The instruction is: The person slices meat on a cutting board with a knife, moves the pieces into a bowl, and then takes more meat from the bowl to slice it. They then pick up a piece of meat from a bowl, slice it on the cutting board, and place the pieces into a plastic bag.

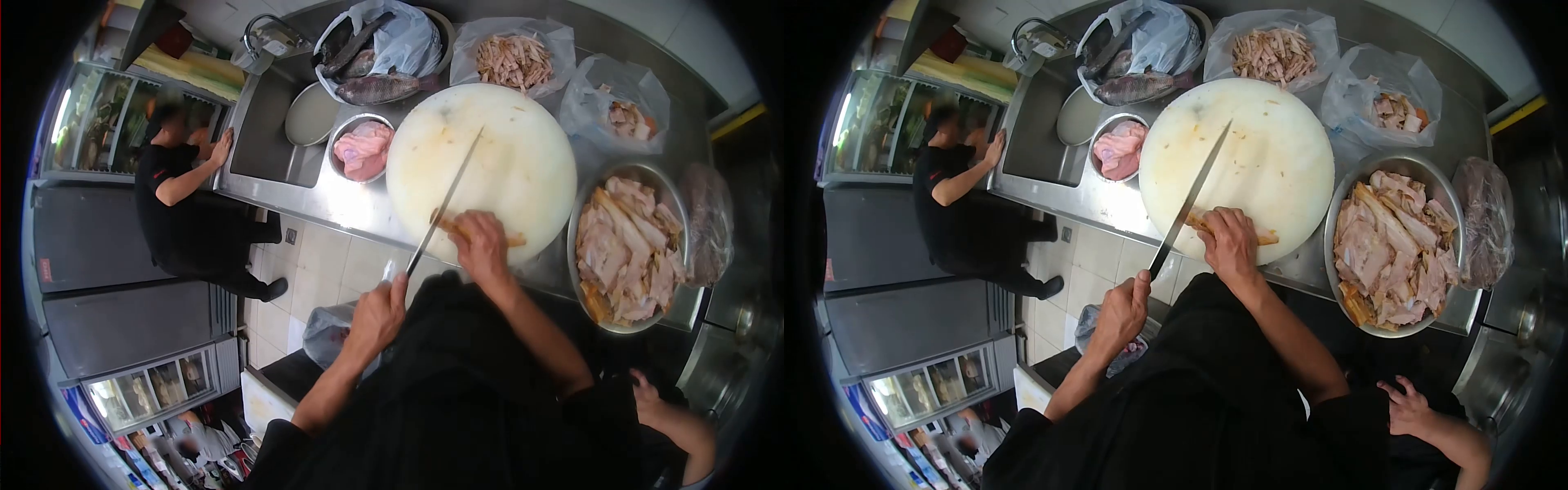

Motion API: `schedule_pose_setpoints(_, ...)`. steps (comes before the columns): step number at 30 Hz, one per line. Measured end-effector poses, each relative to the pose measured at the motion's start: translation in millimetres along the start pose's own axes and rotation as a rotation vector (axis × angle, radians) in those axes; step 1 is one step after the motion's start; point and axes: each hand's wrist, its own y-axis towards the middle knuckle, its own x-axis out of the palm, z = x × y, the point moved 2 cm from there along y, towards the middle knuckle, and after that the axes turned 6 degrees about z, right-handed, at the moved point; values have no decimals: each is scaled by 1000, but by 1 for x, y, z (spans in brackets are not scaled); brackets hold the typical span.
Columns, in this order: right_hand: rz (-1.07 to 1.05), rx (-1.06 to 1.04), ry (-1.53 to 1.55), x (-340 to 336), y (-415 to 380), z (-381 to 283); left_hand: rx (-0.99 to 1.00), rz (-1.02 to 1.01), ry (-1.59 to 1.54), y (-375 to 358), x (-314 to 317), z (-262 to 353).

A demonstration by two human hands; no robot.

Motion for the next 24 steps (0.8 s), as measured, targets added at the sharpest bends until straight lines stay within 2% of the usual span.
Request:
schedule_pose_setpoints(5,-47,-16,-8,-9,-1,0,-1,82,-94,-3,-6,1)
schedule_pose_setpoints(9,18,1,-101,-27,-10,-3,66,134,-232,-15,-31,39)
schedule_pose_setpoints(11,43,-14,-122,-28,-15,1,94,146,-297,-23,-28,34)
schedule_pose_setpoints(14,64,-21,-129,-29,-18,6,376,97,189,-12,25,-16)
schedule_pose_setpoints(15,65,-22,-127,-29,-18,5,246,28,290,-11,28,-16)
schedule_pose_setpoints(18,21,10,-130,-32,-15,4,287,-5,291,-15,19,-7)
schedule_pose_setpoints(21,35,25,-150,-30,-7,1,178,29,196,-10,32,-19)
schedule_pose_setpoints(24,72,-55,-18,-17,17,-15,36,32,205,-14,33,-16)
